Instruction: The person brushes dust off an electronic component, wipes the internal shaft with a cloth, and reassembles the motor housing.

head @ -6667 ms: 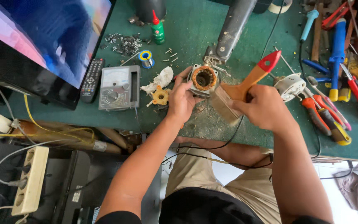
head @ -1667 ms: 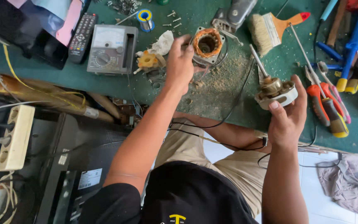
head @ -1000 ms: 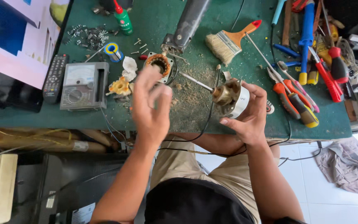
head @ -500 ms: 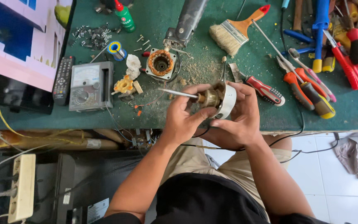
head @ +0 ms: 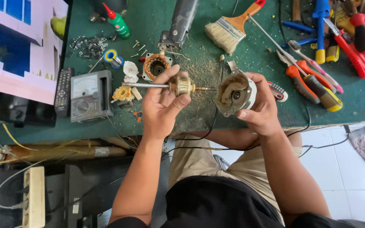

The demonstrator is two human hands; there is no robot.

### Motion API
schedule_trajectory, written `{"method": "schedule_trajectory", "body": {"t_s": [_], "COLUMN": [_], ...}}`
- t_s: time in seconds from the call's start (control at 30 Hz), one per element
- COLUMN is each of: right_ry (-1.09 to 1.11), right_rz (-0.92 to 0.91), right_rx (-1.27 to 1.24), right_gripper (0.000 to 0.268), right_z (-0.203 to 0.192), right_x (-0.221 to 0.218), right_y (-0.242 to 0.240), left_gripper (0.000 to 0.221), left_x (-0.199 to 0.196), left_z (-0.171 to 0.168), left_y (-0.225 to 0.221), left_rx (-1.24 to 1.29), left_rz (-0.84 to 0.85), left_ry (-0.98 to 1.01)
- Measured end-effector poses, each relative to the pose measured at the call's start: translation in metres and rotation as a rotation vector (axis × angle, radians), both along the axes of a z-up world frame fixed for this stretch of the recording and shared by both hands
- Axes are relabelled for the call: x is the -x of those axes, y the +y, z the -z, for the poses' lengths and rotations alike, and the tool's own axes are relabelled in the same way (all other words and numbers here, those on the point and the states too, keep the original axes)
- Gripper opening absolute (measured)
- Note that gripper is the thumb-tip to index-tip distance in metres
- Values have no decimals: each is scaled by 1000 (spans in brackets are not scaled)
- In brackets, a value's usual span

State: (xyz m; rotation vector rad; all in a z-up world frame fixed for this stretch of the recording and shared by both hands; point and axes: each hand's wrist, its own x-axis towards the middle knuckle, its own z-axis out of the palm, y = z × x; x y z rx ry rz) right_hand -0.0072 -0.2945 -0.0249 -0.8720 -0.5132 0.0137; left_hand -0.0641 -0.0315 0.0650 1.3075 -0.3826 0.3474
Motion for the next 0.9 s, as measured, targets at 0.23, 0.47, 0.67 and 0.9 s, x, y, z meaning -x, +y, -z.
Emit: {"method": "schedule_trajectory", "body": {"t_s": [0.23,0.47,0.67,0.9], "right_ry": [-17,-140,-161,-141], "right_rz": [29,97,127,251], "right_rx": [63,99,132,286], "right_gripper": [103,109,113,106], "right_z": [-2,1,-7,-51], "right_x": [2,6,15,16], "right_y": [-6,-19,-24,-10], "left_gripper": [69,90,83,84], "left_x": [-4,-22,-64,-98], "left_z": [8,-22,-52,-25], "left_y": [-3,14,3,-17], "left_rx": [115,-323,-1065,-1526], "left_rz": [-28,-27,-61,94], "left_ry": [93,371,459,525]}}
